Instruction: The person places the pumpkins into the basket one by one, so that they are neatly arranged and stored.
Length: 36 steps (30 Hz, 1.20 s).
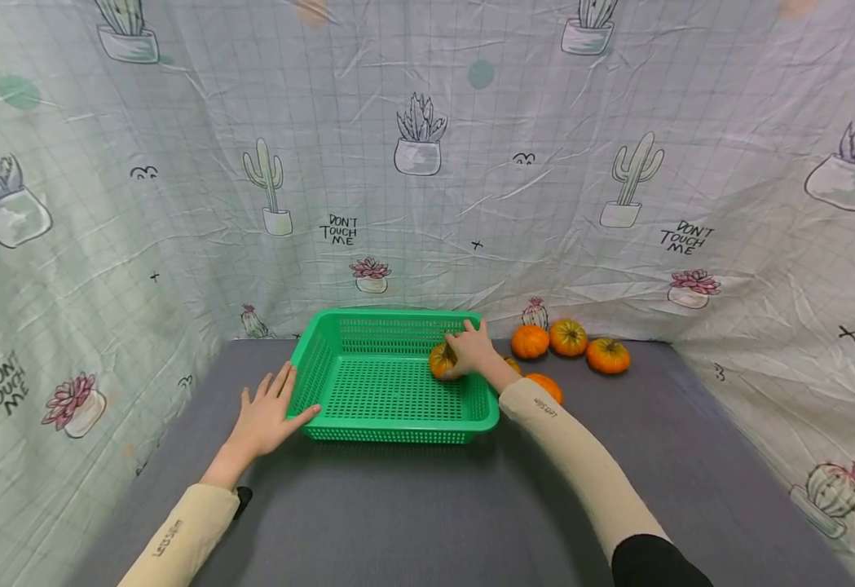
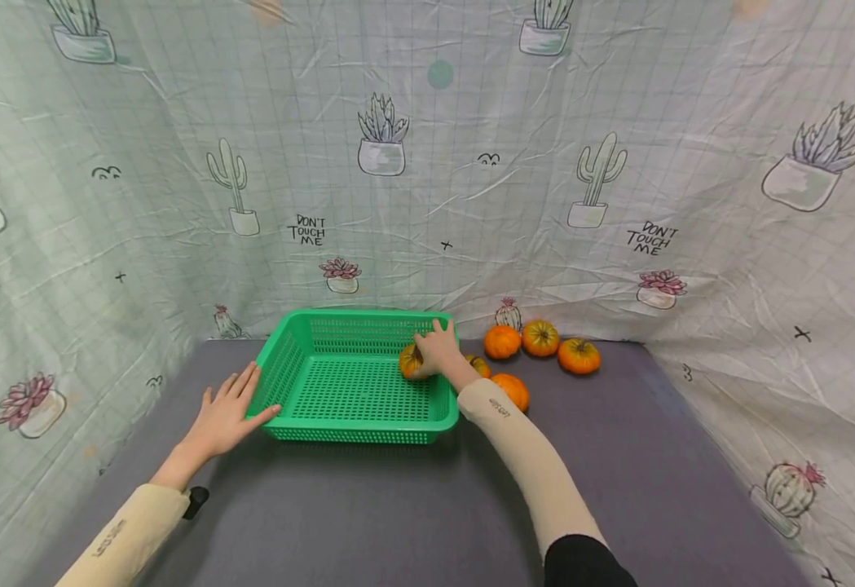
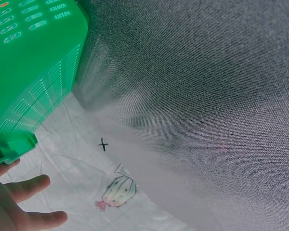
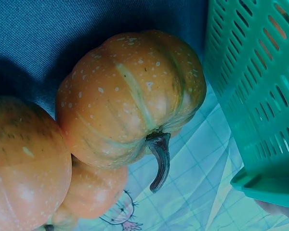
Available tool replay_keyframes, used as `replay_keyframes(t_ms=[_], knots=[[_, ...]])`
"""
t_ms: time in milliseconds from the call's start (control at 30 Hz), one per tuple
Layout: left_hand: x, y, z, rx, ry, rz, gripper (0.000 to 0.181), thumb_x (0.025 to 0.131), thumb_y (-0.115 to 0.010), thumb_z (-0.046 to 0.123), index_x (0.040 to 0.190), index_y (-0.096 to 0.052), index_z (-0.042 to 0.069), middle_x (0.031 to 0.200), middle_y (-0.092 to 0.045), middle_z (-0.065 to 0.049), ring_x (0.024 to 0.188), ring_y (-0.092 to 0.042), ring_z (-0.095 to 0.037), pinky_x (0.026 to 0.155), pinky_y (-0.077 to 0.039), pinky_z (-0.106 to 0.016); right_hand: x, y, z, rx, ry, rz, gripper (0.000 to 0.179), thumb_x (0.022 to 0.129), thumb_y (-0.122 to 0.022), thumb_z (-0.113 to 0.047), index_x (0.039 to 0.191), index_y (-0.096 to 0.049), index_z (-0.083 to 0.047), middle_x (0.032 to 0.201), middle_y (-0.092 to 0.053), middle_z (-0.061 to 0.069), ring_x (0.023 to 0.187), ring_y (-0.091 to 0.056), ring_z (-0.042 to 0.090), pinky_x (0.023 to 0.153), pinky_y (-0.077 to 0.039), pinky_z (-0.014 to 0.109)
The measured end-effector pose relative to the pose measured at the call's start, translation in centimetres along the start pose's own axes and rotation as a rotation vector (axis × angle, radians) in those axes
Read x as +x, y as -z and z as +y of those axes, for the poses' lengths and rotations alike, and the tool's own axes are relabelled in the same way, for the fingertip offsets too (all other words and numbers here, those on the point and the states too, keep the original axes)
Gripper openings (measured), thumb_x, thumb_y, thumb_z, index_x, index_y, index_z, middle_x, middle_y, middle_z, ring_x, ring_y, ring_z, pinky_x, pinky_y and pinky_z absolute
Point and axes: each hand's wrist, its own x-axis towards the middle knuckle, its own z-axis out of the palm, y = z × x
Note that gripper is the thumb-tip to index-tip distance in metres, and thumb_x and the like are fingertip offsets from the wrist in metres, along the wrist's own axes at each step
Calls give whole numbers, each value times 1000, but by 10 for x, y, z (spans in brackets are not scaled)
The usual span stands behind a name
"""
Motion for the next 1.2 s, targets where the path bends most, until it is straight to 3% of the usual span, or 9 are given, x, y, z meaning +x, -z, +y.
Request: replay_keyframes(t_ms=[167, 667, 900, 1200], knots=[[-1, 0, 2, -12, -3, -4, 90, 83, -41, 63, 144, -12, 3, 149, -14, -18, 131, -16, -48, 94, -7, -72, -4, 0, -1, -23, 4, -4, 83, 70, -59, -65, 135, -41, -16, 130, -51, 7, 131, -27, 35, 102, -17, 61], [-1, 1, 1, -6, -5, 3, 90, 83, -40, 63, 144, -12, 3, 149, -12, -17, 131, -16, -48, 94, -7, -72, -20, 6, 1, 24, 60, 203, 58, 76, -60, -55, 121, -54, -18, 116, -61, 4, 106, -42, 27, 91, -28, 57], [-1, 1, 1, -8, 0, -2, 90, 83, -40, 64, 144, -10, 4, 150, -11, -17, 131, -15, -48, 95, -8, -72, -32, 14, -1, 62, 104, 244, 54, 78, -62, -47, 121, -55, -16, 113, -62, 4, 100, -42, 26, 93, -27, 59], [0, 1, 1, -12, 0, -2, 91, 83, -40, 64, 144, -10, 4, 149, -13, -18, 131, -14, -48, 94, -6, -72, -55, 20, 3, 127, 179, 323, 43, 82, -61, -37, 118, -57, -14, 108, -62, 3, 95, -41, 23, 88, -30, 52]])
